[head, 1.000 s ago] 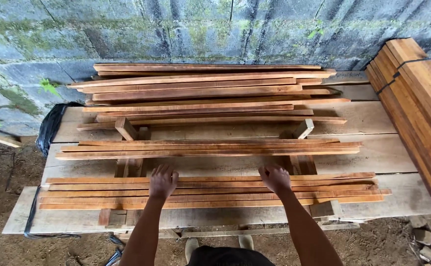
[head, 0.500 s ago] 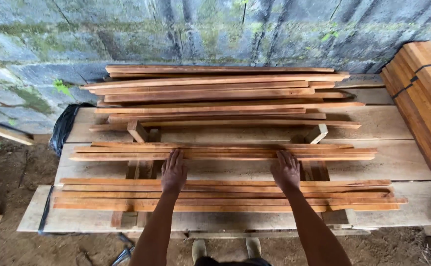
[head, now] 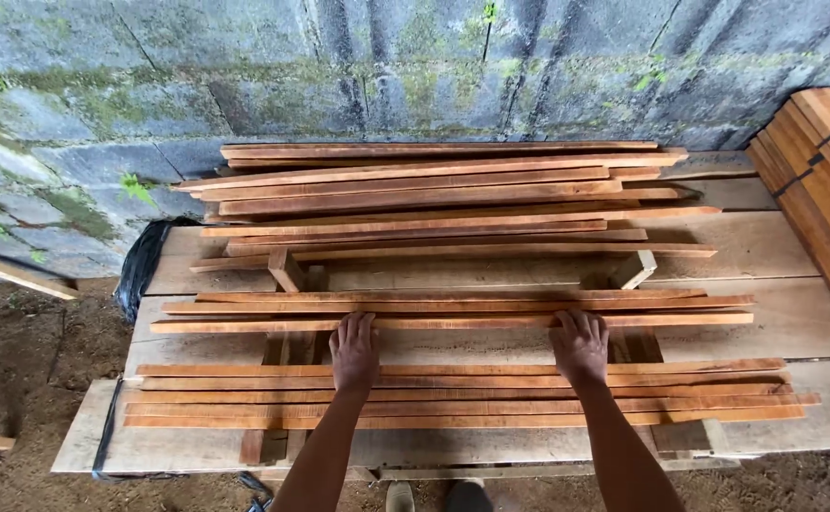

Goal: Arranging and sorting long wooden slats on a workbench.

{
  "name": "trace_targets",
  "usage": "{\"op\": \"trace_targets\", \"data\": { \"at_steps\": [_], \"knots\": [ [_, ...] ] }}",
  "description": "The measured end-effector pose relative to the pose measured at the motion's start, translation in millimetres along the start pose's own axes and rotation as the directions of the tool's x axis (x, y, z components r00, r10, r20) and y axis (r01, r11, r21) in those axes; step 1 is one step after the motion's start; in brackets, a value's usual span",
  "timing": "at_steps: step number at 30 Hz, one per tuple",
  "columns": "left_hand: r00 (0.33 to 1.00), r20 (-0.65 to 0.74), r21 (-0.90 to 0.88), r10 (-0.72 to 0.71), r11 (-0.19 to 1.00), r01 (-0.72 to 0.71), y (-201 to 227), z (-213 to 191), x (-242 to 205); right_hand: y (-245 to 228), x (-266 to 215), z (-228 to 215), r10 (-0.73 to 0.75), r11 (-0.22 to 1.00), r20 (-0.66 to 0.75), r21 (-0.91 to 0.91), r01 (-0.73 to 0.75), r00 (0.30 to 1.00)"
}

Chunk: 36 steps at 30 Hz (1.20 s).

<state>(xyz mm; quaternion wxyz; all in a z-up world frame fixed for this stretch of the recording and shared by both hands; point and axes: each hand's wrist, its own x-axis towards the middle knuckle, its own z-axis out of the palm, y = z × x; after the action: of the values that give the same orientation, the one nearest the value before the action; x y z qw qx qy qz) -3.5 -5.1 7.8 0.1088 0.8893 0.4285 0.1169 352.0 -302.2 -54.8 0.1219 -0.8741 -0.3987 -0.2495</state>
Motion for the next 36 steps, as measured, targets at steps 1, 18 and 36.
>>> {"op": "trace_targets", "data": {
  "at_steps": [1, 18, 36],
  "knots": [
    [1.0, -0.002, -0.002, -0.001, 1.0, 0.001, 1.9, -5.5, -2.6, -4.0, -0.2, -4.3, -0.002, 1.0, -0.002, -0.001, 0.002, 1.0],
    [0.994, 0.088, 0.144, -0.068, 0.988, 0.055, 13.5, -6.3, 7.3, -15.4, 14.9, -23.1, -0.013, 0.997, 0.099, 0.073, 0.006, 0.995],
    [0.985, -0.153, 0.12, 0.086, 0.99, -0.068, -1.0, 17.2, -21.9, -22.6, 3.9, -59.9, 0.151, 0.964, 0.292, 0.17, -0.207, 0.944]
  ]
}}
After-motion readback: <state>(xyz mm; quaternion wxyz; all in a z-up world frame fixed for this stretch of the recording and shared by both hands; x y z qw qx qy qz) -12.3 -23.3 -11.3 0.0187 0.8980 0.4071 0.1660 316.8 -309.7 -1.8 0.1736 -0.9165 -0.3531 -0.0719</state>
